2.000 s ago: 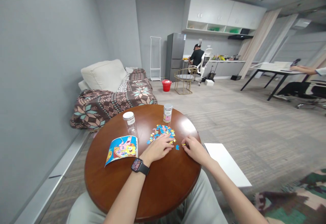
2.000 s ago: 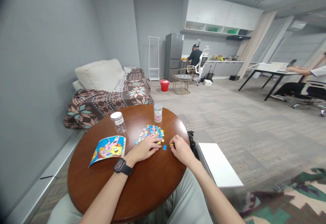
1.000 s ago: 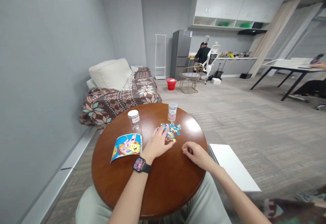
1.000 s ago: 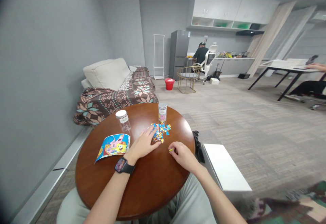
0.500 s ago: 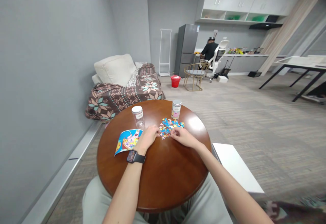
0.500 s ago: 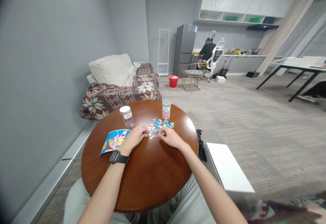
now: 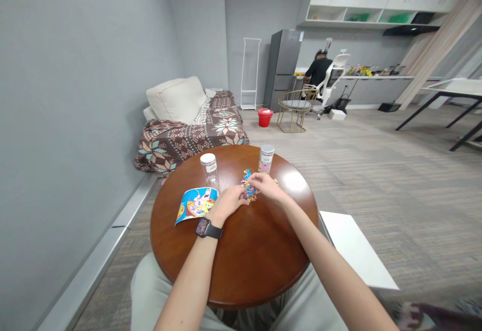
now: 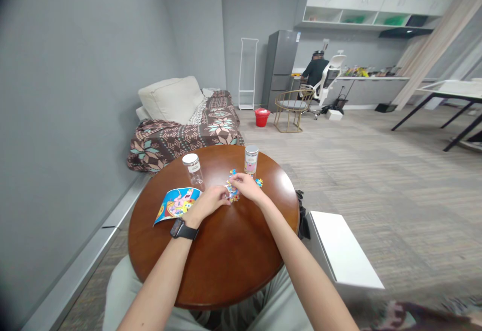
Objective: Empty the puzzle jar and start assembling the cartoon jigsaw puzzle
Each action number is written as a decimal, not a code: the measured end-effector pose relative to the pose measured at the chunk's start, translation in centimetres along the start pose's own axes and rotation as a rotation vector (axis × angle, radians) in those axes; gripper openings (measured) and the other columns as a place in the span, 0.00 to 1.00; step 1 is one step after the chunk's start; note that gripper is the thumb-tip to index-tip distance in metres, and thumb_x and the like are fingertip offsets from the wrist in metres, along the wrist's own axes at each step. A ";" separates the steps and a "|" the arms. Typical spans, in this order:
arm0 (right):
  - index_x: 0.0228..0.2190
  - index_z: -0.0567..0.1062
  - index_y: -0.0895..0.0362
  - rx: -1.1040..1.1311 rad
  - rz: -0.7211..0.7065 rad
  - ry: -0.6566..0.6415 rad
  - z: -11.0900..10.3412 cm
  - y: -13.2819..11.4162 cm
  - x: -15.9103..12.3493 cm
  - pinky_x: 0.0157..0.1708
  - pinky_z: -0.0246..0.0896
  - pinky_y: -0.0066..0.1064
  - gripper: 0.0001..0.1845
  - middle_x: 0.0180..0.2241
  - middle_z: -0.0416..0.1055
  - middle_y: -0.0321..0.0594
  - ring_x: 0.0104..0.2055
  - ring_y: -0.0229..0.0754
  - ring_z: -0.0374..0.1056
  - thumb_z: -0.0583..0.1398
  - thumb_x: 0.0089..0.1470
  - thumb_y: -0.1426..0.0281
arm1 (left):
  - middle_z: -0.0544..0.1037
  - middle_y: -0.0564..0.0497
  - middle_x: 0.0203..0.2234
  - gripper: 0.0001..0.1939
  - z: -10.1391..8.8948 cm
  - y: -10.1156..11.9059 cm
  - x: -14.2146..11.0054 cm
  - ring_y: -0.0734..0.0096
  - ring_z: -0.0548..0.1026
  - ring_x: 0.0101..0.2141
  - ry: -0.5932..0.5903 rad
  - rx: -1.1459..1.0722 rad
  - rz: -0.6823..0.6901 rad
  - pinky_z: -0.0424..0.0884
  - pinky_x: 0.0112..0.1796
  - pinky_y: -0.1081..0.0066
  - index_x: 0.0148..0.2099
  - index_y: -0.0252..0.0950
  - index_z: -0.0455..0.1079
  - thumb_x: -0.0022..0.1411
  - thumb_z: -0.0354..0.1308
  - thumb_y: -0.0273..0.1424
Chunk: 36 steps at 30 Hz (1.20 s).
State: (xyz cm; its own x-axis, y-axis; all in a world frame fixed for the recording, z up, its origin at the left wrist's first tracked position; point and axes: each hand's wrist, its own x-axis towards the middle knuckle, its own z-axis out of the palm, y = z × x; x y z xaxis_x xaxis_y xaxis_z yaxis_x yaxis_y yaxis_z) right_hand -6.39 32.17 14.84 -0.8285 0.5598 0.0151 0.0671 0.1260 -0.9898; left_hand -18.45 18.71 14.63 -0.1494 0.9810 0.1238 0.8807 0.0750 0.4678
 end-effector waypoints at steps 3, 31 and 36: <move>0.26 0.76 0.57 0.195 0.049 0.044 1.0 -0.1 1.2 0.25 0.58 0.26 0.08 0.23 0.70 0.34 0.24 0.33 0.62 0.64 0.43 0.65 | 0.76 0.50 0.32 0.04 0.6 0.1 0.4 0.63 0.74 0.36 0.062 -0.044 -0.009 0.66 0.38 0.69 0.37 0.37 0.72 0.58 0.62 0.29; 0.27 0.74 0.57 0.260 -0.016 0.214 0.2 0.1 -0.8 0.26 0.60 0.29 0.19 0.22 0.73 0.35 0.24 0.35 0.65 0.71 0.34 0.59 | 0.80 0.46 0.28 0.07 0.6 1.9 0.9 0.72 0.79 0.32 0.269 -1.506 -0.470 0.73 0.40 0.72 0.36 0.30 0.74 0.52 0.67 0.22; 0.27 0.73 0.56 0.266 -0.019 0.207 0.2 -0.1 -0.9 0.27 0.61 0.29 0.19 0.22 0.72 0.34 0.23 0.35 0.65 0.71 0.34 0.59 | 0.81 0.46 0.28 0.09 0.8 2.1 1.0 0.72 0.79 0.32 0.251 -1.497 -0.486 0.74 0.42 0.71 0.36 0.30 0.74 0.50 0.68 0.21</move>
State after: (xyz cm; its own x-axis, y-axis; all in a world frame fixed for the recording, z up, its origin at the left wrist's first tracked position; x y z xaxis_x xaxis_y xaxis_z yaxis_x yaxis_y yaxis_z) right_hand -5.76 31.50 14.88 -0.6958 0.7174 0.0351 -0.1172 -0.0653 -0.9910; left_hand -16.40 20.02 15.00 -0.4721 0.8529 -0.2229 -0.4653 -0.0263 0.8848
